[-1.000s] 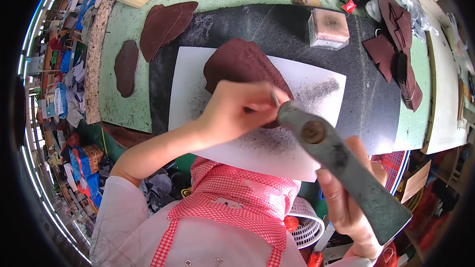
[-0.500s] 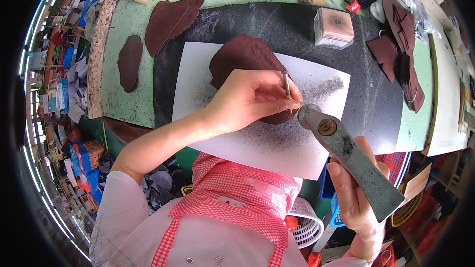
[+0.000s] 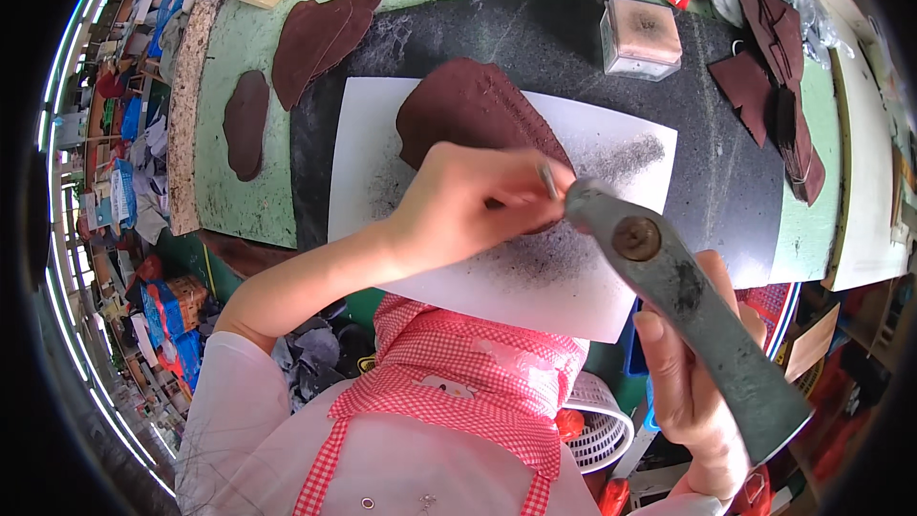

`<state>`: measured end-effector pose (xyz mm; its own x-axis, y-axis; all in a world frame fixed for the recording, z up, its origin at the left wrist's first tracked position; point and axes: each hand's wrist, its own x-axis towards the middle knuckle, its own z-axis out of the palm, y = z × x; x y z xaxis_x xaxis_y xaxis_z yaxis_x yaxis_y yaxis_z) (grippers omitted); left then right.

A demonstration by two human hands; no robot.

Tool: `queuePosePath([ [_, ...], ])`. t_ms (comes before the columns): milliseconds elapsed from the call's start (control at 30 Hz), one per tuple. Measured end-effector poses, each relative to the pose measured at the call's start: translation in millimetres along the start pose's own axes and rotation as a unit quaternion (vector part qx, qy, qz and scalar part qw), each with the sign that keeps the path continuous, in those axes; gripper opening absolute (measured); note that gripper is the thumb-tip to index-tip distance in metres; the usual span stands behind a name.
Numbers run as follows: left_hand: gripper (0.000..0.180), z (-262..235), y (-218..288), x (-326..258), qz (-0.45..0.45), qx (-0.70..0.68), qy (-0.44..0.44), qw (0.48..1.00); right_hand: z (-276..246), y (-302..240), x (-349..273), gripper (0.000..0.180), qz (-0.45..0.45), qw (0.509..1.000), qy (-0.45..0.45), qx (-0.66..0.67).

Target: Punching holes into shoe soles using a metal punch tool and a hammer.

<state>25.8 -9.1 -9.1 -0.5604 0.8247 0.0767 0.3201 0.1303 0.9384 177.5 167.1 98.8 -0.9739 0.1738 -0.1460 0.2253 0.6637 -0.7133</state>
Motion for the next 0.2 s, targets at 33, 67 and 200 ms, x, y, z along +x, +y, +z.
queuePosePath([
  [33, 0.013, 1.3, -6.4, 3.8, -0.051, -0.172, 0.015, 0.984, 5.1, 12.9, -2.3, 0.025, -0.022, 0.999, 0.03, 0.026],
  [67, 0.013, -1.5, -8.4, 6.3, -0.052, -0.171, 0.017, 0.984, 11.3, 28.3, -6.7, 0.032, -0.044, 0.996, 0.06, 0.052],
  [200, 0.012, -8.0, -4.4, 10.1, -0.09, -0.171, -0.064, 0.979, 11.1, 30.4, -15.4, 0.047, 0.008, 0.992, 0.062, 0.111],
])
